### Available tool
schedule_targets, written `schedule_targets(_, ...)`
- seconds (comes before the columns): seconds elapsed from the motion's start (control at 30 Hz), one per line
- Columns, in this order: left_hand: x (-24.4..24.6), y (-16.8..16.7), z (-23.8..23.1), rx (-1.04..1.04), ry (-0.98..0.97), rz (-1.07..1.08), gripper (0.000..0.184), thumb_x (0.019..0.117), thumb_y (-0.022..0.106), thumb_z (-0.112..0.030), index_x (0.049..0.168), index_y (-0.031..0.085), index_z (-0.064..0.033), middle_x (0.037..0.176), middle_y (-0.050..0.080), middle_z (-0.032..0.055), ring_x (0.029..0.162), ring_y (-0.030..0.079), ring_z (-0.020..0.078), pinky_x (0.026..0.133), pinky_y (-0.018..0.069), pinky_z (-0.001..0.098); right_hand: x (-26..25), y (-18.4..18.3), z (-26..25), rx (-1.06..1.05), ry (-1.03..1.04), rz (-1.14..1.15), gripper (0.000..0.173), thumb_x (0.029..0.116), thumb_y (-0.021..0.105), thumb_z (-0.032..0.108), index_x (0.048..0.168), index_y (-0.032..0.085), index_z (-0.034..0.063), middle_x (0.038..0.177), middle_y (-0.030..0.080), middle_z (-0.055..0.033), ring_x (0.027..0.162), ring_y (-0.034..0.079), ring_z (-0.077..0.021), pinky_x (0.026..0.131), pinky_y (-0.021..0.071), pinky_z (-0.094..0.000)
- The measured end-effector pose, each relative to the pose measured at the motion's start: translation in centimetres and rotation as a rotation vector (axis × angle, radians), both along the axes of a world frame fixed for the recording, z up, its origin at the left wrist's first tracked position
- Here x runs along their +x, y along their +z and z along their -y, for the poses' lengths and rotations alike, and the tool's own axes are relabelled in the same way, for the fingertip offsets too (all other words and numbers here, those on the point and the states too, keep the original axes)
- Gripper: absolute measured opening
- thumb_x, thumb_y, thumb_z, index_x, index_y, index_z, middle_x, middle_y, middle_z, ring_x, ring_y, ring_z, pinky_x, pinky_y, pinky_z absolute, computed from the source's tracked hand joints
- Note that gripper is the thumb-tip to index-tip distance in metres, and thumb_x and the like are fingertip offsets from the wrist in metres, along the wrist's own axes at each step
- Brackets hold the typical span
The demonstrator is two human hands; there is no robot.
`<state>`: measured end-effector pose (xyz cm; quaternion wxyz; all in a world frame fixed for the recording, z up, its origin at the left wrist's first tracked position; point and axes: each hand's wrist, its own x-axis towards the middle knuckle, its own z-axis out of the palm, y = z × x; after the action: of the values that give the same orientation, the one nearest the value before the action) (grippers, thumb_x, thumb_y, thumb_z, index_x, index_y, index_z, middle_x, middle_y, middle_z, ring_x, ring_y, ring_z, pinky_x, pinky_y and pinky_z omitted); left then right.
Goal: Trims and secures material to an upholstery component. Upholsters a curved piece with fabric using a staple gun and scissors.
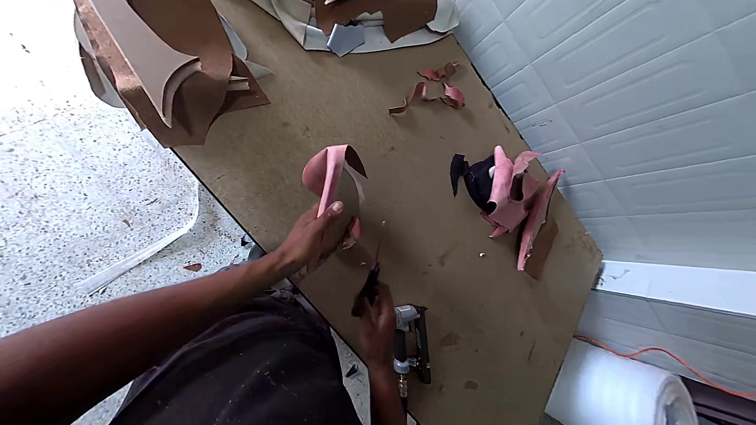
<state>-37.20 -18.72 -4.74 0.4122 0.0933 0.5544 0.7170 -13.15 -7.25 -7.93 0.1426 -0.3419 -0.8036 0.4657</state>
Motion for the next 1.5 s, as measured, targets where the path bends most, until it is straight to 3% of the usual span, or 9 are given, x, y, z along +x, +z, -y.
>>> schedule_targets(0.2,-9.8,-1.1,2.3,-0.138,0.105,-0.016,0.042,0.1060,0.054,-0.044,0.122,0.065,-0.0065,0.095,0.075,0.0121,0.084,0.074,0.0232,0.075,0.0639,0.0423,-5.4,-10.9,-4.1,0.206,-0.171,-0.034,0.064,0.0980,0.049,0.057,0.131,0.059,0.0027,0.151,0.048,-0.0153,0.137,0.049,-0.0245,0.112,0.0453,-0.0433)
schedule_targets(0.33,-15.2,-0.8,2.6,-0.163,0.174,-0.135,0.043,0.1086,0.045,-0.045,0.120,0.065,-0.0085,0.095,0.074,0.0077,0.084,0.074,0.0185,0.075,0.0640,0.0407,-14.3,-10.5,7.8,-0.189,0.015,-0.131,0.066,0.0993,0.052,0.056,0.155,0.037,0.0236,0.134,0.059,0.0047,0.103,0.062,-0.0064,0.082,0.0570,-0.0323)
schedule_targets(0.53,-22.3,0.3,3.0,-0.283,0.032,-0.175,0.029,0.1013,0.064,-0.028,0.121,0.065,-0.0077,0.096,0.075,0.0107,0.083,0.075,0.0218,0.073,0.0642,0.0416,-16.4,-8.0,14.4,-0.453,0.764,-0.167,0.049,0.0953,0.061,0.053,0.097,0.071,0.0049,0.146,0.054,-0.0127,0.134,0.052,-0.0234,0.108,0.0505,-0.0429)
schedule_targets(0.77,-24.2,3.1,-2.3,-0.367,-0.193,-0.598,0.043,0.0957,0.071,-0.029,0.135,0.058,-0.0191,0.099,0.073,0.0056,0.083,0.072,0.0185,0.074,0.0618,0.0444,-7.5,-7.4,2.0,0.062,0.205,0.112,0.019,0.0918,0.072,0.027,0.099,0.078,0.0103,0.123,0.065,-0.0076,0.117,0.062,-0.0178,0.096,0.0572,-0.0378)
schedule_targets(0.97,-21.1,-0.3,-8.6,-0.646,-0.355,-1.228,0.076,0.0956,0.059,-0.009,0.163,0.029,-0.0285,0.155,0.051,0.0109,0.133,0.056,0.0385,0.101,0.0504,0.0620,-7.0,-5.5,-1.4,0.206,-0.009,0.628,0.045,0.1022,0.055,0.044,0.123,0.075,0.0102,0.154,0.049,-0.0152,0.141,0.048,-0.0319,0.115,0.0422,-0.0515)
schedule_targets(1.17,-15.8,-6.3,-10.0,-0.772,-0.529,-1.213,0.063,0.1014,0.052,-0.014,0.158,0.037,-0.0353,0.146,0.059,0.0099,0.118,0.065,0.0419,0.086,0.0534,0.0679,-6.8,-1.7,-2.1,-0.005,0.018,0.746,0.060,0.1000,0.049,0.061,0.132,0.071,0.0148,0.164,0.036,-0.0129,0.149,0.039,-0.0293,0.118,0.0400,-0.0488)
schedule_targets(1.27,-10.7,-3.7,-11.7,-0.718,-0.546,-1.138,0.060,0.1026,0.050,-0.015,0.159,0.039,-0.0344,0.142,0.062,0.0088,0.105,0.070,0.0414,0.080,0.0563,0.0676,-6.2,-1.0,-4.6,-0.126,0.037,0.718,0.060,0.1004,0.046,0.063,0.125,0.074,0.0156,0.154,0.051,-0.0112,0.142,0.048,-0.0256,0.115,0.0437,-0.0481)
schedule_targets(1.33,-7.0,-1.7,-13.4,-0.699,-0.555,-1.028,0.060,0.1033,0.054,-0.025,0.160,0.035,-0.0337,0.131,0.068,0.0120,0.095,0.073,0.0397,0.076,0.0582,0.0659,-5.9,-0.7,-6.7,-0.103,0.029,0.699,0.058,0.0994,0.047,0.066,0.096,0.078,0.0167,0.112,0.073,-0.0032,0.107,0.068,-0.0193,0.092,0.0556,-0.0486)
schedule_targets(1.5,1.4,1.1,-18.0,-0.650,-0.592,-0.967,0.060,0.1027,0.053,-0.033,0.159,0.034,-0.0375,0.112,0.074,0.0075,0.089,0.073,0.0316,0.073,0.0595,0.0591,-5.3,-0.8,-10.7,0.078,0.057,0.612,0.042,0.0898,0.071,0.051,0.074,0.072,0.0113,0.096,0.064,-0.0065,0.097,0.063,-0.0232,0.088,0.0541,-0.0454)
